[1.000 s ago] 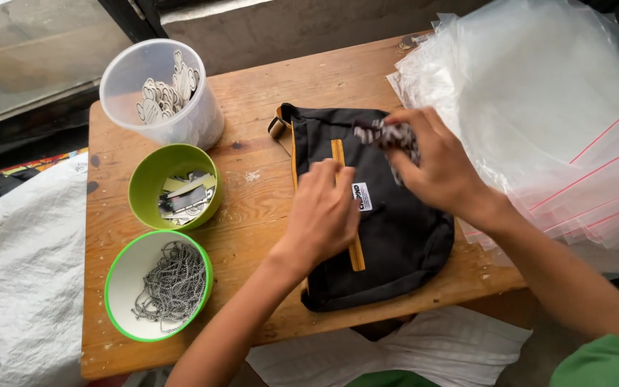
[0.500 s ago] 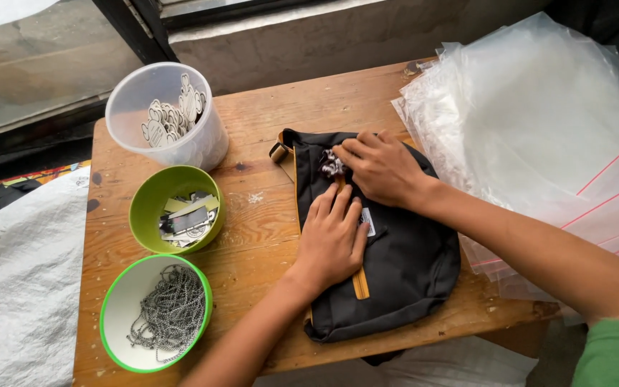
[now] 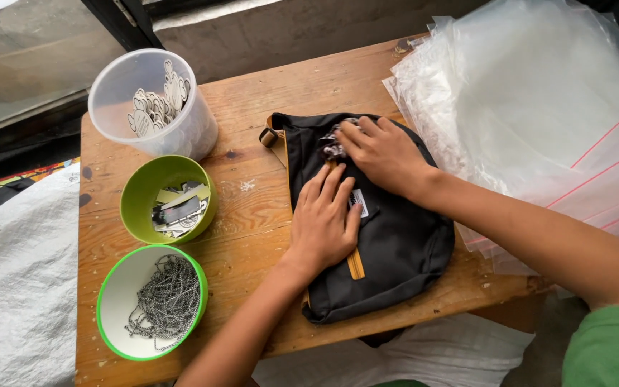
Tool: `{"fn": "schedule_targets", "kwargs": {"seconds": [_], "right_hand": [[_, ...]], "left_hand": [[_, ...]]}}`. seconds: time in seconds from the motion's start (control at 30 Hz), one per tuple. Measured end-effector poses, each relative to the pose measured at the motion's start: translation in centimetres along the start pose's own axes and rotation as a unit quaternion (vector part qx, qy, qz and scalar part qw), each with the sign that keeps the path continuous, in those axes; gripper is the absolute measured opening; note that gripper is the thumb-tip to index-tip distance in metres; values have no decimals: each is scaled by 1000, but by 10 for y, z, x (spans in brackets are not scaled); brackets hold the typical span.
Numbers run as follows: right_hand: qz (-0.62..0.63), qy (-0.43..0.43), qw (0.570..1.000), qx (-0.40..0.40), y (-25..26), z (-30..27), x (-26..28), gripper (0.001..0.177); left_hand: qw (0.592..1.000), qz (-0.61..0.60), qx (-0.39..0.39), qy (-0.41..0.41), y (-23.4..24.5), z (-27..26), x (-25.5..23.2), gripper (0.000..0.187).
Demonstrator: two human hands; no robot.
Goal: The person attaches a decorative keychain to a small blue bag, then wipes a clear plastic bag with a cloth and places the blue bag inside, sealing it. They then pick up a black bag, wipe it with the cloth, and prepare it for packaging.
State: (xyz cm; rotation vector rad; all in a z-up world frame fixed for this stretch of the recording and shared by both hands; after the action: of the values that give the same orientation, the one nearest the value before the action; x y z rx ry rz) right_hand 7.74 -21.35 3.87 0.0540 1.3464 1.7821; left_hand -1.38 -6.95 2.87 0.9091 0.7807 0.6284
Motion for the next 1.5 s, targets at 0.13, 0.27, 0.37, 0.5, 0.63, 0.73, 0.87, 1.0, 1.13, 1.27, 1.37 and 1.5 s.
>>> {"fn": "schedule_targets", "kwargs": {"seconds": [0.13, 0.27, 0.37, 0.5, 0.63, 0.73, 0.87, 1.0, 1.13, 1.27, 1.37, 1.5], "right_hand": [[-69, -13, 997, 38, 15, -29, -17, 29], [-101, -29, 992, 71, 21, -73, -25, 27], [-71, -46, 986, 143, 41, -90, -28, 21], [-22, -20, 986, 162, 47, -99, -24, 21], [39, 16, 982, 183, 69, -118, -4, 16], [181, 47, 949, 254, 93, -142, 16, 15], [311, -22, 899, 306, 124, -143, 8, 21], [304, -22, 920, 248, 124, -136, 22, 18], [429, -27, 855, 290, 145, -129, 61, 23], [584, -54, 780, 218, 158, -94, 47, 24], [500, -66, 852, 139, 148, -94, 61, 31], [407, 5, 898, 169, 158, -107, 92, 47]], "left_hand": [[1000, -7, 7, 16, 0, 0, 0, 44], [999, 0, 29, 15, -1, -1, 1, 45], [999, -3, 37, 2, -1, -2, 1, 47], [999, -1, 53, -3, -2, -3, -1, 48], [997, -8, 71, 10, -2, -2, 0, 48], [997, -8, 73, 11, -4, -2, 0, 49], [997, -4, 77, 6, -7, -2, 2, 49], [998, 0, 65, 4, -8, -2, 0, 48], [1000, 7, 27, -4, -6, -2, 0, 48], [1000, 8, 10, 0, -11, -4, 3, 48], [1000, 16, -4, -5, -12, -4, 2, 47], [1000, 11, -4, -3, -6, -3, 0, 47]]}}
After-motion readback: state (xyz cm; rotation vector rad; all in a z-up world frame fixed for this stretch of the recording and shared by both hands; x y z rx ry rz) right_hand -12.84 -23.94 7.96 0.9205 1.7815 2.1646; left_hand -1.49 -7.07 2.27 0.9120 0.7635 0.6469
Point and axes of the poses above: each hand's wrist, its own z-axis towards the middle knuckle, its own y-axis out of the back of the hand, x = y × z, the point moved 3 cm from there along z, towards the middle knuckle, and after that the axes turned 5 degrees about x, right-handed, at the moved point
